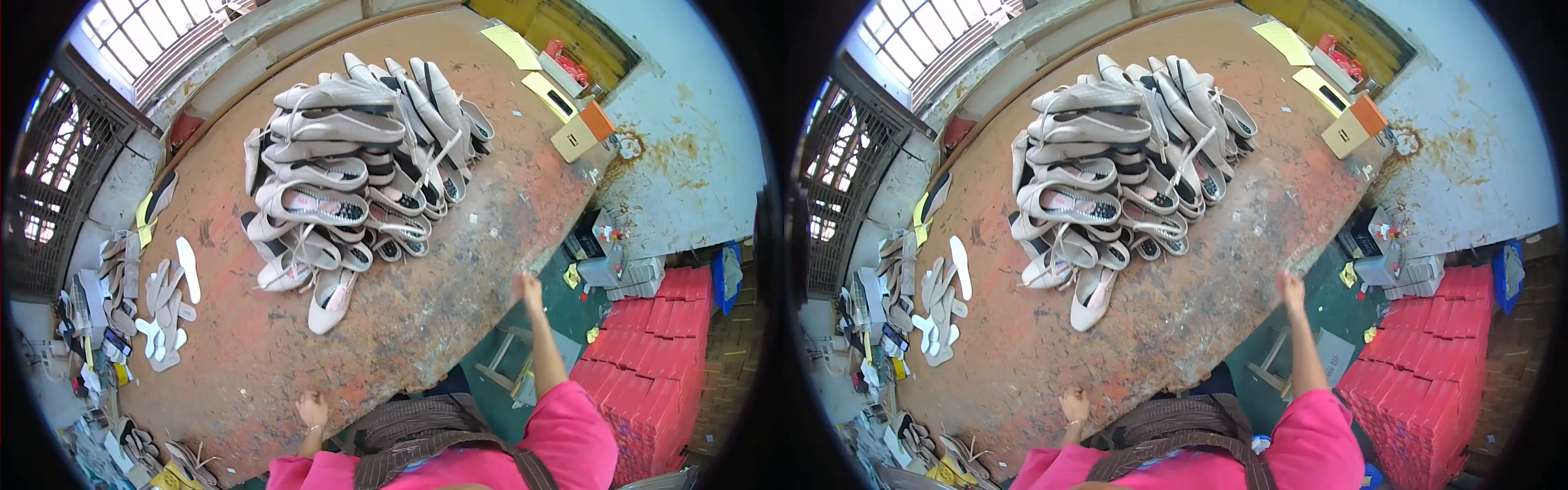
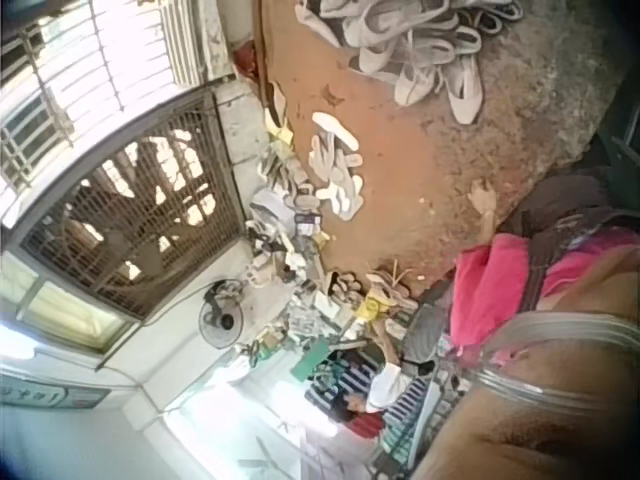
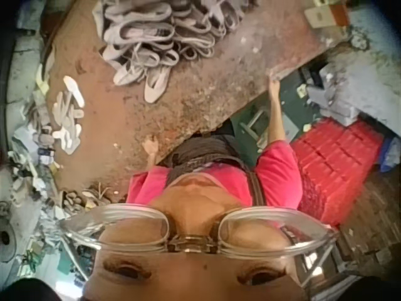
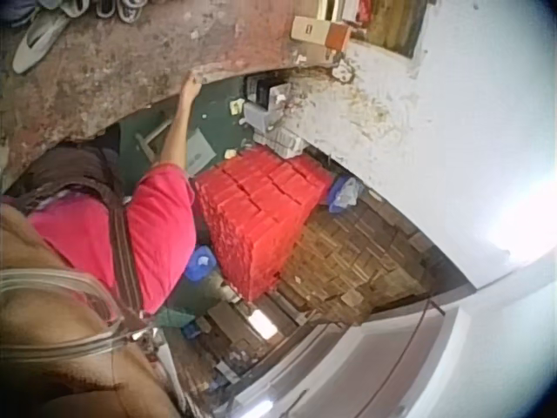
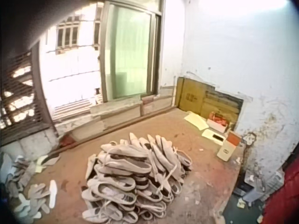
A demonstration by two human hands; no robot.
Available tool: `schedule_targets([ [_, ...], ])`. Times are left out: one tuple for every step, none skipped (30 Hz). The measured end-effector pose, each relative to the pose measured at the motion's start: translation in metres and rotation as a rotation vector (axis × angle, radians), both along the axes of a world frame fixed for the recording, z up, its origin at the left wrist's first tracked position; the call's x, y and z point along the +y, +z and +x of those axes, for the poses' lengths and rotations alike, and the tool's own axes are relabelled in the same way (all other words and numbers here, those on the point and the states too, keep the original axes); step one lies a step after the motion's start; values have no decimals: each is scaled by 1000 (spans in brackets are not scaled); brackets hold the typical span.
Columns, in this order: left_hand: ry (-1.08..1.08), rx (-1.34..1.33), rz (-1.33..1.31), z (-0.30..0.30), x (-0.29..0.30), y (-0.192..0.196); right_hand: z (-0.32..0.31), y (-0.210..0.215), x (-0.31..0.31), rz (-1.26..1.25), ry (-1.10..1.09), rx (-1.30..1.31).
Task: The person inserts insoles into shoes by hand, presses them into place, and organizes the shoes and insoles on the workbench.
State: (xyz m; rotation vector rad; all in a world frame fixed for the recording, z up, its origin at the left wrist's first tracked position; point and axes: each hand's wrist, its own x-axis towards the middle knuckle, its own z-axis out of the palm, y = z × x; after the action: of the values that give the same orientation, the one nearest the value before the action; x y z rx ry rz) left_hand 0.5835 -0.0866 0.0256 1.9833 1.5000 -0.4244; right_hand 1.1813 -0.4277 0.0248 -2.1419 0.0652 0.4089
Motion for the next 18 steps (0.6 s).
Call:
schedule_targets([
  [330,-122,47,48,4,21,38,5,21,6,-38,-41],
  [360,-94,82,59,24,25,66,30,71,6,66,9],
  [617,-323,-49,82,37,13,104,31,96,117,26,-49],
  [872,-552,-182,101,42,5,144,31,115,192,38,11],
  [884,-551,-177,125,47,1,190,30,133,268,47,66],
  [1131,-768,-373,160,57,-9,245,24,155,212,118,29],
  [1373,-959,-587,183,58,-13,286,15,164,137,180,8],
  [1394,-935,-563,202,60,0,305,13,196,195,159,59],
  [1535,-999,-597,230,63,19,316,20,241,262,143,111],
  [1667,-1083,-638,257,67,31,329,27,278,231,167,116],
  [1642,-1124,-666,272,66,33,348,29,301,195,179,108],
  [1644,-1126,-654,280,65,32,372,19,319,201,183,114],
  [1666,-1046,-645,282,62,29,394,9,337,231,177,154],
  [1686,-963,-635,284,60,25,414,-3,354,261,169,194],
  [1466,-888,-274,281,64,19,431,-14,371,267,171,201],
  [1227,-786,61,274,75,17,443,-25,386,307,227,294],
  [1069,-473,266,295,107,53,460,-33,385,326,268,372],
  [1048,-723,562,300,139,75,468,-40,395,327,269,382],
])
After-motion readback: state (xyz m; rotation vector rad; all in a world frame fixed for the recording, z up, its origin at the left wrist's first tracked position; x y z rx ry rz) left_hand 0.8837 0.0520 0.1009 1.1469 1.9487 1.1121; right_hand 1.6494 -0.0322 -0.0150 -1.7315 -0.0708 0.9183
